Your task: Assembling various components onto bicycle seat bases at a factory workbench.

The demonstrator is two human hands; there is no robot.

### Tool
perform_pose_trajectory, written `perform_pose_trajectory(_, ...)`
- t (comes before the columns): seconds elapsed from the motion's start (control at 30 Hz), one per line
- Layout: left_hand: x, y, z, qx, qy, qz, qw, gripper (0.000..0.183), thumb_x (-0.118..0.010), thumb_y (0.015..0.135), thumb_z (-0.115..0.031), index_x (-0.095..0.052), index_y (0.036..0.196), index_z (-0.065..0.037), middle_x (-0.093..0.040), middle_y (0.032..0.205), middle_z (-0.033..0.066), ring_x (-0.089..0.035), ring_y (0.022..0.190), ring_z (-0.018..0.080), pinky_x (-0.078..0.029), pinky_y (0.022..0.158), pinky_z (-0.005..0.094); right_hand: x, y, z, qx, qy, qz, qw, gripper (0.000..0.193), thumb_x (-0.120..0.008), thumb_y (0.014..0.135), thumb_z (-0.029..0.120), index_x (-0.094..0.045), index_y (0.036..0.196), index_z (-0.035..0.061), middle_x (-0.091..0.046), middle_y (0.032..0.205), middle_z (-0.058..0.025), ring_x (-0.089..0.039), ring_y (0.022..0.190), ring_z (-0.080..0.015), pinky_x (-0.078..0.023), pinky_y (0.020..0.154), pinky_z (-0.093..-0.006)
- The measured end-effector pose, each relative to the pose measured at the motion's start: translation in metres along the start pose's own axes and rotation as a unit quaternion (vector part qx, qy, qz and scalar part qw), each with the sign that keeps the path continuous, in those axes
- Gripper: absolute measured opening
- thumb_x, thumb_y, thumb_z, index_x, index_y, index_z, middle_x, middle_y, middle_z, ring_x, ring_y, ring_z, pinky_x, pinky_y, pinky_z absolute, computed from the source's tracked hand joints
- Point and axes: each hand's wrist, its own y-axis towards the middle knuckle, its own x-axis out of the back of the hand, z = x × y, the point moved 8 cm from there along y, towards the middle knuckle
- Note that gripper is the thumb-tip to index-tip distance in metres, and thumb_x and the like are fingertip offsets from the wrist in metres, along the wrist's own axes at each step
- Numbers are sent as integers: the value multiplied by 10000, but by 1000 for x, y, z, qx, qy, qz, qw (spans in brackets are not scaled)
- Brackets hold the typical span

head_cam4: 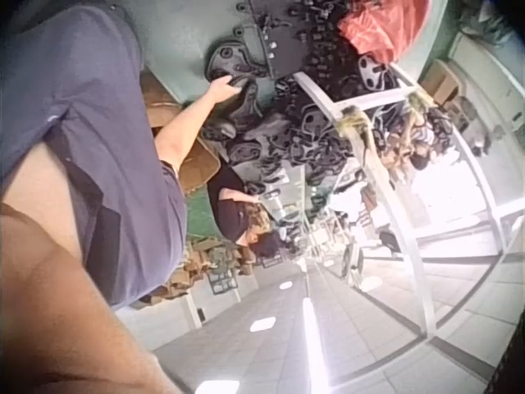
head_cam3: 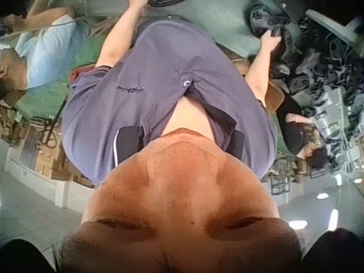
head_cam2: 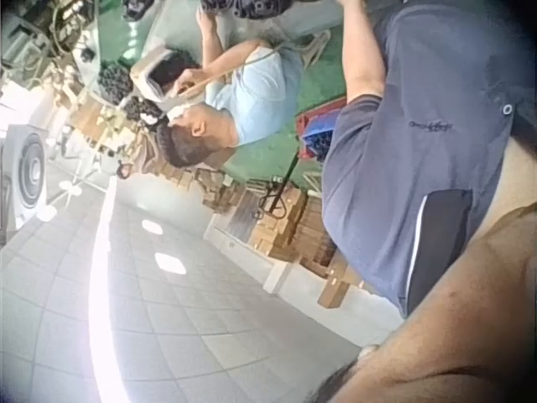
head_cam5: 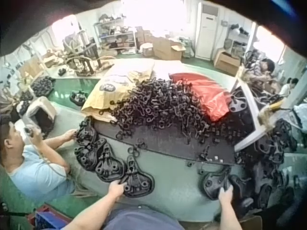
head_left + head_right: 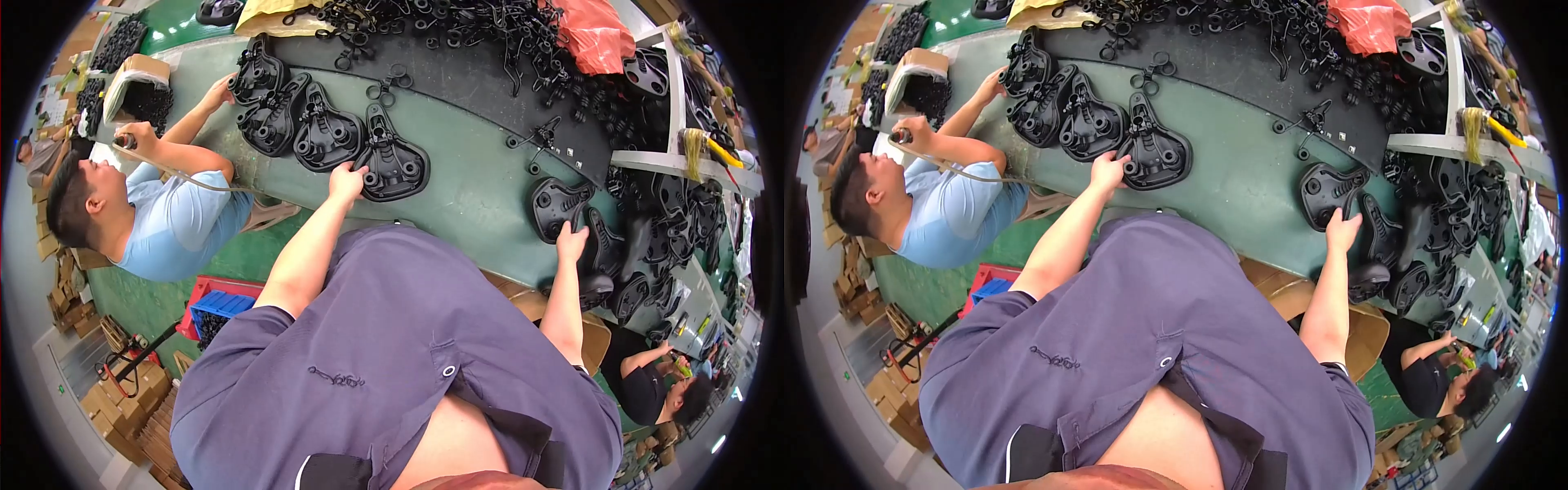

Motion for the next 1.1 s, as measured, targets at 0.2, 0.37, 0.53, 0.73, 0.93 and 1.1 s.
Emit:
perform_pose_trajectory(0.2,19,0,4,-3,18,-38,999,344,-758,979,-209,-737,1273,-32,-784,943,112,-747,690,222,-604,512,385,-51,-57,3,-223,280,204,911,393,-610,1040,253,-510,1353,38,-701,1159,-205,-760,851,-361,-668,682,-474)
perform_pose_trajectory(0.37,57,35,9,-4,27,-35,999,384,-779,958,-216,-731,1279,-10,-786,978,105,-747,695,230,-615,529,388,-51,-98,35,-186,374,262,870,281,-580,1062,133,-462,1286,10,-689,1175,-205,-759,827,-333,-677,671,-452)
perform_pose_trajectory(0.53,100,58,-10,-23,18,-92,995,395,-825,913,-219,-767,1255,-30,-789,935,80,-711,628,193,-559,475,347,-60,-138,96,-25,343,215,914,574,-678,1014,130,-456,1531,11,-694,1241,-153,-735,916,-208,-653,675,-352)
perform_pose_trajectory(0.73,149,106,-13,22,1,-79,997,571,-839,919,-257,-668,1418,-37,-753,1197,121,-741,959,270,-640,681,477,-91,-136,210,106,176,318,926,484,-724,954,263,-622,1375,48,-725,1237,-232,-699,1157,-416,-553,993,-463)
perform_pose_trajectory(0.93,200,148,-12,30,-36,-84,995,613,-822,951,-261,-610,1490,-62,-713,1322,113,-703,1111,279,-619,754,521,-65,-19,249,288,132,132,939,226,-727,929,260,-784,969,44,-761,1052,-177,-730,998,-370,-586,886,-459)
perform_pose_trajectory(1.1,219,155,-11,13,-34,-83,996,512,-738,1029,-272,-616,1468,-39,-719,1306,102,-711,1054,218,-597,763,460,-39,152,247,183,-31,-19,982,396,-682,896,287,-708,1206,41,-670,1284,-234,-689,1130,-431,-570,983,-516)
